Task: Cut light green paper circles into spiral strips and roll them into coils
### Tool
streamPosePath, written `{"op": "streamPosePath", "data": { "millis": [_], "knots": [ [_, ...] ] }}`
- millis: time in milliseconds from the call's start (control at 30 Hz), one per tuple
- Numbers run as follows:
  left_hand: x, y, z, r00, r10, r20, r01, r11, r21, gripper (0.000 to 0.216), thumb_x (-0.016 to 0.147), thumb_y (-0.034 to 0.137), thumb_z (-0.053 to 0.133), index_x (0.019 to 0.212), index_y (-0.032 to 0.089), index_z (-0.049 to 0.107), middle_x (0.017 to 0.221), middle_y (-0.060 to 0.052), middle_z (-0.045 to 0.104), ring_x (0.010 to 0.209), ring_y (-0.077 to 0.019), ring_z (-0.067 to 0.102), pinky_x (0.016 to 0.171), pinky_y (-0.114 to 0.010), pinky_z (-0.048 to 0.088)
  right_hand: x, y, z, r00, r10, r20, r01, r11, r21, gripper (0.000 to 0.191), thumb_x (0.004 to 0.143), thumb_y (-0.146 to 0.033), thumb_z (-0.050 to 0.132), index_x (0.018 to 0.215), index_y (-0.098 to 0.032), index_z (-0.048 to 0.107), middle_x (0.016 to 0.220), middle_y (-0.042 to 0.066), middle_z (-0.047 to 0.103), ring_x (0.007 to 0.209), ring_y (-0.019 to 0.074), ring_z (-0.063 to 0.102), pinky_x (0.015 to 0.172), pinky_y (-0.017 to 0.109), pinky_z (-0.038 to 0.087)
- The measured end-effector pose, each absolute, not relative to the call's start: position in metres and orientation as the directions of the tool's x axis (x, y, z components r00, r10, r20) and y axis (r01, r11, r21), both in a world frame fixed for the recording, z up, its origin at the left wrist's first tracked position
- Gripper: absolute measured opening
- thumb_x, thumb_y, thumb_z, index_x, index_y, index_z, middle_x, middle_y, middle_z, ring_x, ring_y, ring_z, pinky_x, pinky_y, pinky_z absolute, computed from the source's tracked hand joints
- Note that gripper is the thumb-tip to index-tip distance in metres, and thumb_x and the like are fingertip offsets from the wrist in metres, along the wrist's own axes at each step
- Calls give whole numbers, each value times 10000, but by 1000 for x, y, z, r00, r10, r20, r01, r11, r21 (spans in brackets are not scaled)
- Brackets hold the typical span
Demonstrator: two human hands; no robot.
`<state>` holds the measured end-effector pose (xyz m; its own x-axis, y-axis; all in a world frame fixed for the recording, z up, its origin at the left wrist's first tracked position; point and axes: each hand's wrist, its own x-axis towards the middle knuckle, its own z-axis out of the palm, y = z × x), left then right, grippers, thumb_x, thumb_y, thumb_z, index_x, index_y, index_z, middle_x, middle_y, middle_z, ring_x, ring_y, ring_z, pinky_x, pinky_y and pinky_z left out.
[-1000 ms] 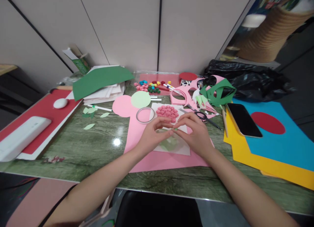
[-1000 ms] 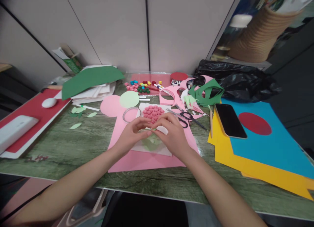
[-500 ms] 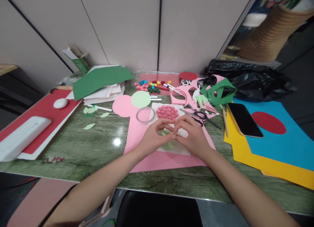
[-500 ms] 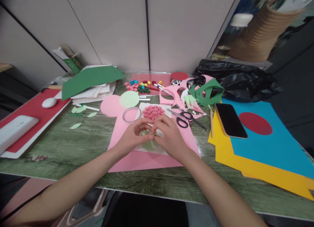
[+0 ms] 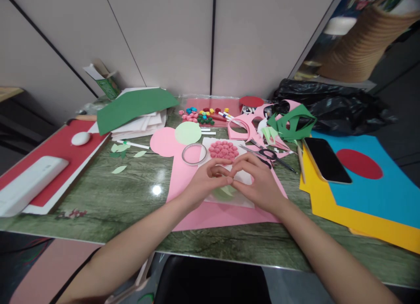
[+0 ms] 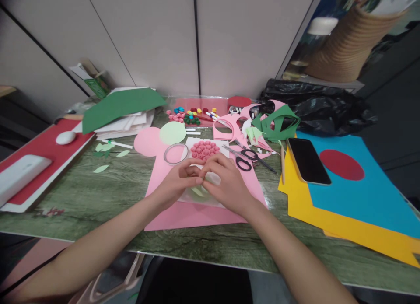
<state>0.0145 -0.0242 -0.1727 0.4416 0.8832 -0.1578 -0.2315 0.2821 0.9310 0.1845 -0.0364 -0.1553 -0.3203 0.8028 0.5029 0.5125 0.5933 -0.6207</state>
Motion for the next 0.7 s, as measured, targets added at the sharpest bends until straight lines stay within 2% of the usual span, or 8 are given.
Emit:
{"op": "streamPosePath", "data": {
  "millis": [267, 367, 467, 600, 700],
  "knots": [
    [14, -23, -169, 443, 881, -164, -296, 317, 901, 389, 647, 192, 780, 1006, 208, 630, 712, 21, 620, 684, -122, 573, 693, -277, 416, 187, -34, -158, -379, 765, 521, 479, 643, -597, 127, 833, -137, 627, 882, -243, 679, 902, 41, 577, 870, 195, 590, 756, 360, 508],
    [15, -23, -167, 426, 891, -159, -270, 293, 917, 386, 632, 193, 786, 985, 206, 630, 703, 21, 623, 670, -122, 572, 684, -276, 415, 188, -32, -160, -402, 740, 540, 455, 673, -583, 150, 834, -126, 628, 880, -248, 702, 905, 43, 578, 862, 191, 592, 749, 361, 513],
    [15, -24, -165, 396, 908, -135, -217, 236, 947, 352, 668, 231, 767, 993, 210, 634, 764, -3, 657, 744, -150, 603, 734, -297, 422, 190, -31, -161, -354, 766, 536, 473, 641, -605, 146, 824, -141, 645, 859, -263, 718, 917, 44, 587, 888, 205, 597, 773, 382, 508],
    [13, -23, -165, 354, 930, -99, -258, 199, 946, 222, 735, 215, 649, 957, 205, 664, 824, -19, 678, 843, -179, 612, 814, -317, 418, 192, -31, -159, -289, 808, 513, 491, 586, -645, 135, 808, -176, 676, 860, -289, 727, 905, 32, 590, 894, 214, 595, 808, 409, 494],
    [10, -21, -168, 354, 928, -112, -287, 222, 932, 274, 717, 141, 536, 949, 189, 674, 770, -15, 669, 790, -170, 593, 775, -303, 408, 194, -29, -158, -240, 827, 509, 483, 556, -676, 136, 790, -168, 694, 855, -282, 733, 887, 28, 574, 868, 205, 588, 799, 396, 495]
  ]
}}
